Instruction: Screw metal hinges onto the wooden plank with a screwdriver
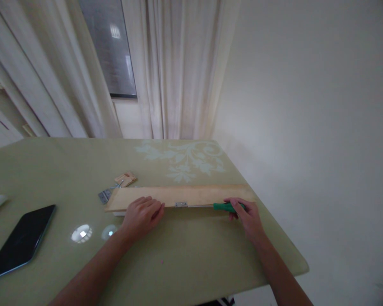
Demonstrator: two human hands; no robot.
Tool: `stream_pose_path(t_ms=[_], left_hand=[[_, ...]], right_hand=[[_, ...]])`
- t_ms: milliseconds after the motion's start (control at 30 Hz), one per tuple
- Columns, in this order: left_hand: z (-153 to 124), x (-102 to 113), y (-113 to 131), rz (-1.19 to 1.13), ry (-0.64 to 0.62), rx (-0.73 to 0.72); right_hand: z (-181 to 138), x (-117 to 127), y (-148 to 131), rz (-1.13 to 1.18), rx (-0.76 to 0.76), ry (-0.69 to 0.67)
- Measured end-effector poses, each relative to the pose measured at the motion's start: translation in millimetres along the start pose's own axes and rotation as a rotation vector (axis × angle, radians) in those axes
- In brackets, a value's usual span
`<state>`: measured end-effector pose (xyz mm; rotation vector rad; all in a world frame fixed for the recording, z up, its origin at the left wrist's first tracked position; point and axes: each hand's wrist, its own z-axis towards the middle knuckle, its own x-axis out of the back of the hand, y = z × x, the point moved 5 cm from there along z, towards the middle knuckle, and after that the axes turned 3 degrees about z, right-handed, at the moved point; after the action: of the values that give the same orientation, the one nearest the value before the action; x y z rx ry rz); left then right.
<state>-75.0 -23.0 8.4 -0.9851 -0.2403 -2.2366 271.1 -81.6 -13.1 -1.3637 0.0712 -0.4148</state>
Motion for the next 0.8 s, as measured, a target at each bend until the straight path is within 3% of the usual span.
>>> stream_pose_path(t_ms=[300,533,800], left_hand=[[-0.6,-1.1,-1.2,-0.010,0.001,0.009],[1.2,0.6,-0.7,-0.018,-0.001,0.014],[-0.9,-1.0,-0.1,0.014,-0.011,-0.002]], right_hand=[[-0.7,3.1,0.9,0.027,0.046,0.010],[-1.5,-3.2,-0.3,0.018,0.033,-0.055],[-0.5,0.2,4.7,0.036,0.022,-0.005]])
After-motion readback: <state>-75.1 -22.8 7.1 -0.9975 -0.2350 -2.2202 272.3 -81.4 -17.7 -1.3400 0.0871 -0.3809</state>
